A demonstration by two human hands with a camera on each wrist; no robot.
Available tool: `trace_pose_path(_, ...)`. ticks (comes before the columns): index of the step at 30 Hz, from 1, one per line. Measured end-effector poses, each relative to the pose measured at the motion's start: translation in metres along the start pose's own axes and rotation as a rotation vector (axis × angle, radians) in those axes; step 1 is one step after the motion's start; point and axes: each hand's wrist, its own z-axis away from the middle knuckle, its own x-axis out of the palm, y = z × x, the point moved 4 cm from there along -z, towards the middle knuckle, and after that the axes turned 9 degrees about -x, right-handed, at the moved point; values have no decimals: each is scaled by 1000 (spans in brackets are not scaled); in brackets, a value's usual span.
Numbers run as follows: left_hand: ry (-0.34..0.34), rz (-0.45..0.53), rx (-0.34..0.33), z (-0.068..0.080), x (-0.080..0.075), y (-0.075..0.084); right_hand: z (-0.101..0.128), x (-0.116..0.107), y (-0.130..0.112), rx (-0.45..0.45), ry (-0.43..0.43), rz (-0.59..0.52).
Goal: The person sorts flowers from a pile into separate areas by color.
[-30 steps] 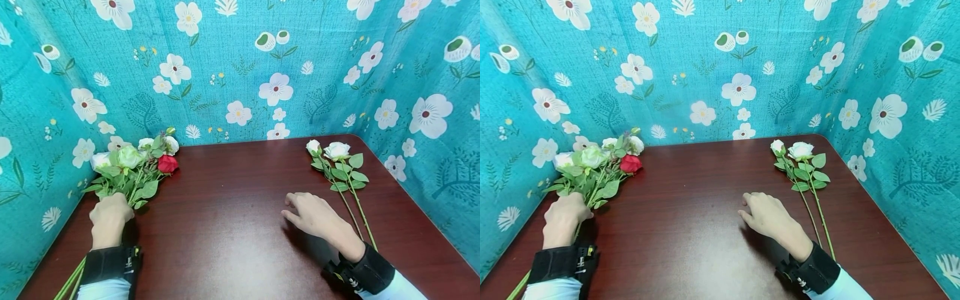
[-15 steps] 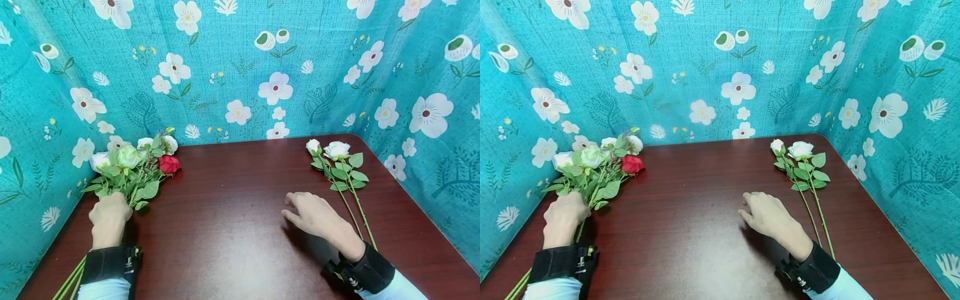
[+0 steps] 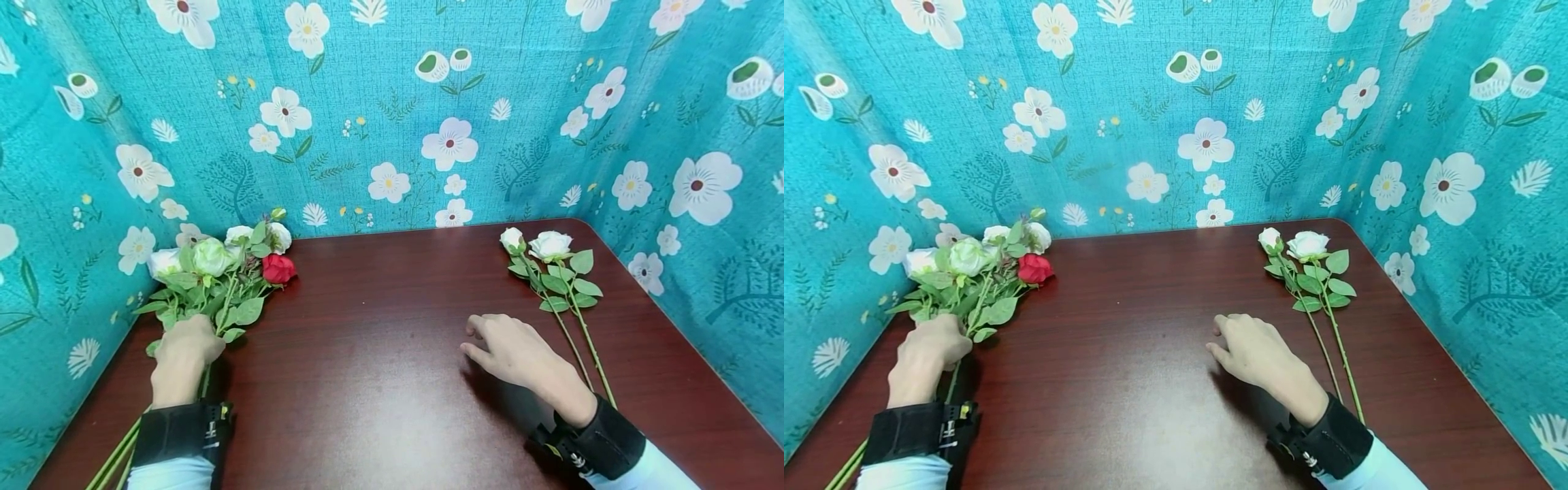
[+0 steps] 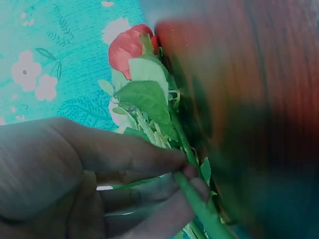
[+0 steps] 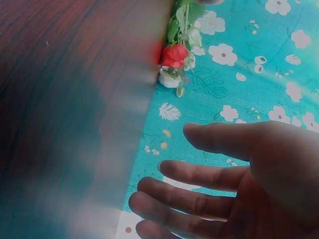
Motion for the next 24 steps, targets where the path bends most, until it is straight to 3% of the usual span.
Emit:
trace_pose_path(11,0,47,43,4,3,6,0,0,1,0,1,-3)
trace_pose_path(19,16,64,148,3,7,13,0,0,0,-13,1,4)
trace_pose_path(24,43,62,176,3,4,16,0,0,0,-11,-2,1)
